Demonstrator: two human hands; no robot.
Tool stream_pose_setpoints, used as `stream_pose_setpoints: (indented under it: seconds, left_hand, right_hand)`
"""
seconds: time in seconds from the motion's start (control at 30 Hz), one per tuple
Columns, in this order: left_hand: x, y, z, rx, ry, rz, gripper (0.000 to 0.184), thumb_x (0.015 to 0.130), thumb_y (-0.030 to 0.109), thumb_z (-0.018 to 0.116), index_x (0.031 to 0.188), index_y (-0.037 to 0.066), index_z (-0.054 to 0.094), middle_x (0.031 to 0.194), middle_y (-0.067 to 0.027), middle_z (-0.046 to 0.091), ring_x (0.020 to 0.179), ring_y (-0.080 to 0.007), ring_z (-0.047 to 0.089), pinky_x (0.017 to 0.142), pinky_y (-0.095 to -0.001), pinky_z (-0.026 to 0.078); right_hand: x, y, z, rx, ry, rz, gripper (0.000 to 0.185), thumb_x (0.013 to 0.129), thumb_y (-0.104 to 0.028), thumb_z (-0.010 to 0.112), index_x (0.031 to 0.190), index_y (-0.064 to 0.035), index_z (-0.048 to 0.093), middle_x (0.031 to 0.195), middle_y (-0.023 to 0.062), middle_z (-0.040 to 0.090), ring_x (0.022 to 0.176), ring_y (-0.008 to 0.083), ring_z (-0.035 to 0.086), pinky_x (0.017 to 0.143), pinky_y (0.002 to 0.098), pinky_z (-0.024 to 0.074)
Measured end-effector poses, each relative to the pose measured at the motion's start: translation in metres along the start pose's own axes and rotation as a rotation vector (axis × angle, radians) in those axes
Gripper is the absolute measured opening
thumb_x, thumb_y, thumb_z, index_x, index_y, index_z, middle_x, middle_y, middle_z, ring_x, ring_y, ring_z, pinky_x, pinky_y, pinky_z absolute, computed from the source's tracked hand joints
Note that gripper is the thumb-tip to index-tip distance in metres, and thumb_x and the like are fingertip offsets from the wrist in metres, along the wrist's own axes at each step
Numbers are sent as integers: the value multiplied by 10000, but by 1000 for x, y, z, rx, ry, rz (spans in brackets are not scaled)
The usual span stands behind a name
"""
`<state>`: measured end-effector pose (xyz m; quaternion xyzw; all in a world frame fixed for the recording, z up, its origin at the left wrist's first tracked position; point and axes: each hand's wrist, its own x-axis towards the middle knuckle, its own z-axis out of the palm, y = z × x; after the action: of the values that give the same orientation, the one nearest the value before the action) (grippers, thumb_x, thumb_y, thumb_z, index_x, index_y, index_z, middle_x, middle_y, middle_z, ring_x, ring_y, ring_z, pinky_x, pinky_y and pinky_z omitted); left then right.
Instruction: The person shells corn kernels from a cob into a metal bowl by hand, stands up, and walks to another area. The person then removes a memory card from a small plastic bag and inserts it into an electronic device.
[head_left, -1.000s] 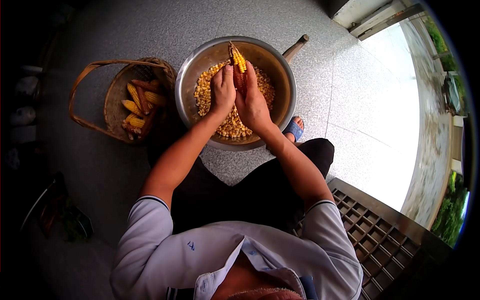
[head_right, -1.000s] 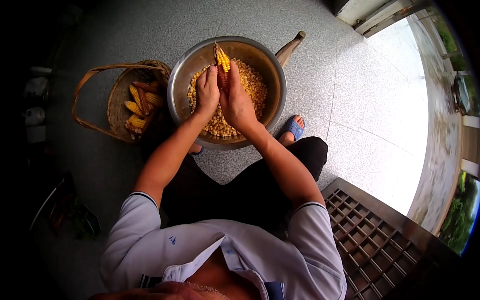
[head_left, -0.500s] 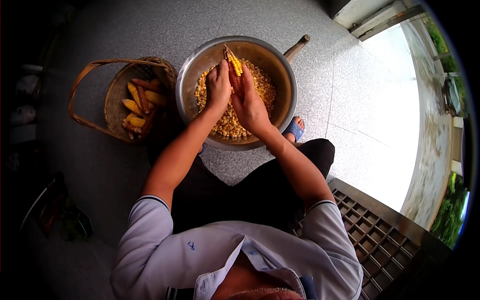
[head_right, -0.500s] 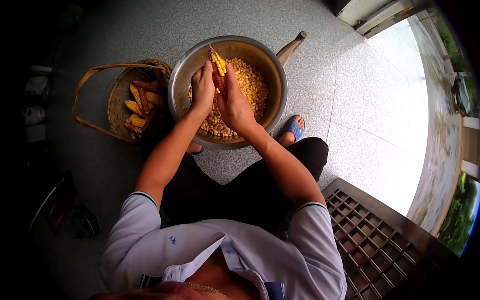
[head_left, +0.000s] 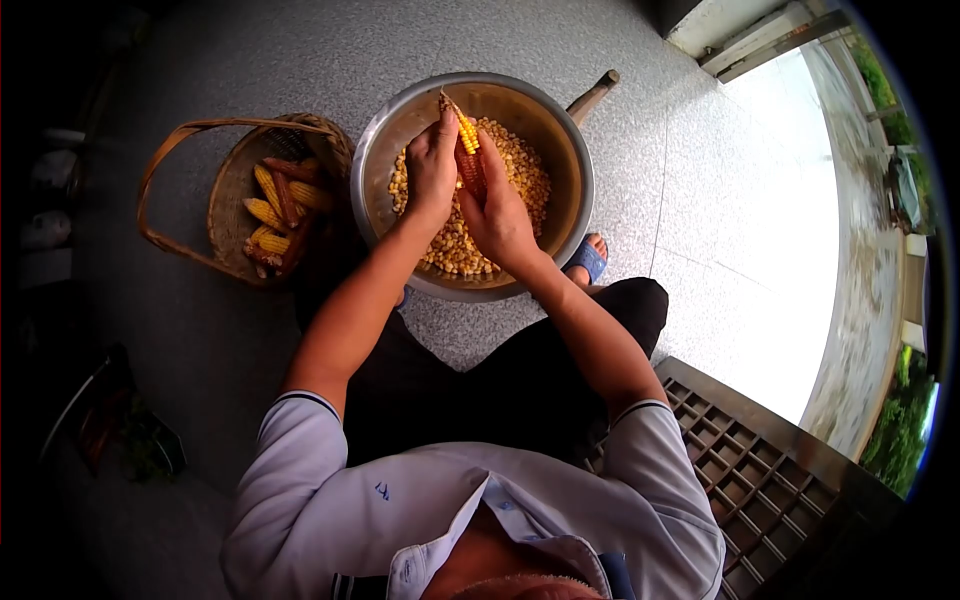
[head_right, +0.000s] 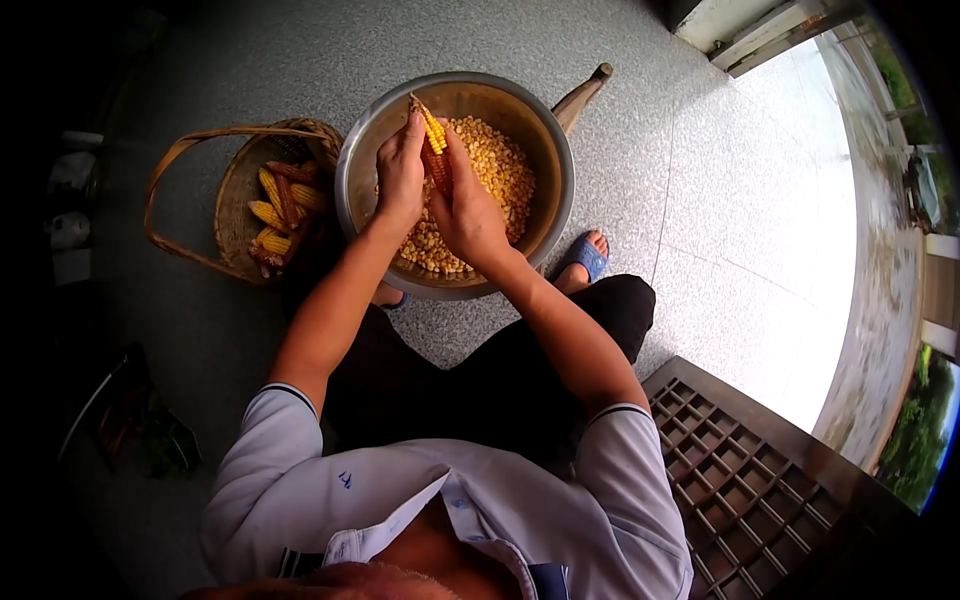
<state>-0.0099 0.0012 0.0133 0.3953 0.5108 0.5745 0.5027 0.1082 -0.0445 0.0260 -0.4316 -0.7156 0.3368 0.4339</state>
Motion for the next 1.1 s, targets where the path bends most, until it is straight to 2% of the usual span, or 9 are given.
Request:
stream_pose_setpoints:
  seconds: [0.27,0.3,0.4,0.5,0.6,0.73,0.8,0.9,1.1]
  left_hand:
    - [-6,0,1,-105,-30,-43,361,1029,276,425,1114,-20,613,1008,-73,640,924,-137,610,839,-284,483]
    - [-7,-1,5,-183,-25,-33,347,1012,284,452,1075,-20,606,970,-62,630,869,-129,600,793,-277,485]
    - [-10,-2,7,-254,-22,-27,317,990,277,469,1032,-14,587,933,-51,608,823,-121,581,744,-266,479]
    - [-19,6,21,-138,-53,119,334,981,329,529,1054,9,584,925,-43,599,841,-124,569,745,-262,462]
    - [-18,0,18,60,-28,228,339,993,337,512,1074,15,583,941,-60,623,848,-150,586,742,-288,473]
    - [-18,-1,14,63,-37,198,340,1015,300,464,1114,-1,588,999,-65,634,894,-139,578,779,-282,465]
    - [-15,-6,8,249,10,172,331,1021,267,430,1084,-9,600,948,-71,638,867,-146,583,770,-287,463]
    - [-13,-11,8,161,-2,179,332,1021,247,403,1053,-13,607,923,-81,643,836,-158,586,759,-299,463]
    - [-8,-4,6,-42,-13,60,367,1023,296,421,1053,-21,604,936,-101,663,869,-174,636,779,-279,498]
  right_hand:
    - [1,12,1,446,-23,89,716,886,-5,540,1496,-37,166,1377,245,434,1279,311,470,1039,352,390]
    - [2,12,1,445,-24,88,716,886,-5,540,1496,-37,166,1377,245,434,1279,311,470,1039,352,390]
    - [3,9,-1,360,24,87,711,883,-12,554,1491,-45,188,1326,251,488,1219,331,533,983,361,441]
    - [1,0,-1,-21,75,58,692,882,-27,574,1480,-60,227,1222,255,569,1060,376,619,843,392,508]
    - [0,2,1,-71,66,18,699,887,-40,580,1483,-58,216,1227,254,569,1065,372,618,852,396,503]
    - [1,3,2,-35,82,-10,700,893,-57,578,1487,-62,206,1221,254,574,1062,381,616,847,407,502]
    - [0,2,1,-79,65,56,698,900,-68,569,1490,-65,196,1242,250,562,1069,388,609,838,416,504]
    - [1,-1,-2,-55,50,147,725,881,-50,597,1495,-106,216,1314,265,515,1172,397,556,913,398,491]
    - [1,-4,-5,-217,-7,83,716,840,-22,557,1481,-128,256,1279,237,531,1088,401,588,833,439,519]
